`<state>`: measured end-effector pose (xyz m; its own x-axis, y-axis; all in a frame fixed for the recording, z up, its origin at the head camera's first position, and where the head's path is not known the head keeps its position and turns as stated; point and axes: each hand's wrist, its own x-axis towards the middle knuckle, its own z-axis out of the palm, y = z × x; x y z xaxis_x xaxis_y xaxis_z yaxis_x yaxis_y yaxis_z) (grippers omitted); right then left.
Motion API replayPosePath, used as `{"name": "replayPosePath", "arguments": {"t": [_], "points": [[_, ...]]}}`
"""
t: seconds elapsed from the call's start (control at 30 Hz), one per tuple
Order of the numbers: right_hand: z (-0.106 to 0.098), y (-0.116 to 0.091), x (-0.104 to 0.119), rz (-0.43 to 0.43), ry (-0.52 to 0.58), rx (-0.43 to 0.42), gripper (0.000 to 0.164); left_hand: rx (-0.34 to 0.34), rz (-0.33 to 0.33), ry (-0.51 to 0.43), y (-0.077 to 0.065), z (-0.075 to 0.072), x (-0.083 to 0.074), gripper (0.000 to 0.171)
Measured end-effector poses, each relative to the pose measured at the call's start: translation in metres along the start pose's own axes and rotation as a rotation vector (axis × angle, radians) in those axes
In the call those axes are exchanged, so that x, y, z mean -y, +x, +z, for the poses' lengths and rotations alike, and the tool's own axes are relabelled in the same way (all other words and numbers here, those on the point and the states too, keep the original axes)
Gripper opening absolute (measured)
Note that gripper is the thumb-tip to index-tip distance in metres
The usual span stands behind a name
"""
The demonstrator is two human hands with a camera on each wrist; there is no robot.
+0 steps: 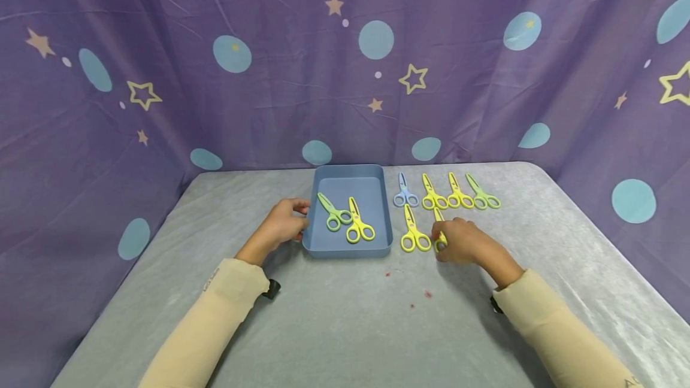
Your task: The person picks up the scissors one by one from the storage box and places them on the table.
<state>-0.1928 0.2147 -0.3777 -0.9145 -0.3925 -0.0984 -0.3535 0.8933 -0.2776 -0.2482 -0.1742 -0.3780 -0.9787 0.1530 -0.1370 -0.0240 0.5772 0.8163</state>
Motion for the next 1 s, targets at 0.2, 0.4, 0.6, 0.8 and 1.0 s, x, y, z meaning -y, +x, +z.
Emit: {"name": "replayPosePath", "arguments": {"t": [0.2, 0.4, 0.6, 0.8, 1.0], "points": [[-0.005, 0.001, 0.001, -0.007, 0.002, 0.021, 0.035, 0.01, -0.01, 0.0, -0.001, -0.001, -0.001, 0.061], [-0.014, 0.004, 0.007, -0.057, -0.031, -0.061, 0.033, 0.013, -0.006, 0.004, -0.001, -0.002, -0.001, 0.061], [-0.015, 0.008, 0.016, -0.055, -0.043, -0.159, 0.036, 0.012, -0.014, 0.003, -0.001, -0.002, -0.002, 0.061], [-0.014, 0.016, 0.027, -0.026, -0.049, -0.228, 0.042, 0.003, -0.008, 0.002, -0.001, -0.001, -0.002, 0.061], [-0.012, 0.025, 0.041, -0.003, -0.041, -0.243, 0.046, -0.002, -0.007, -0.007, -0.001, 0.0, -0.001, 0.061]]}}
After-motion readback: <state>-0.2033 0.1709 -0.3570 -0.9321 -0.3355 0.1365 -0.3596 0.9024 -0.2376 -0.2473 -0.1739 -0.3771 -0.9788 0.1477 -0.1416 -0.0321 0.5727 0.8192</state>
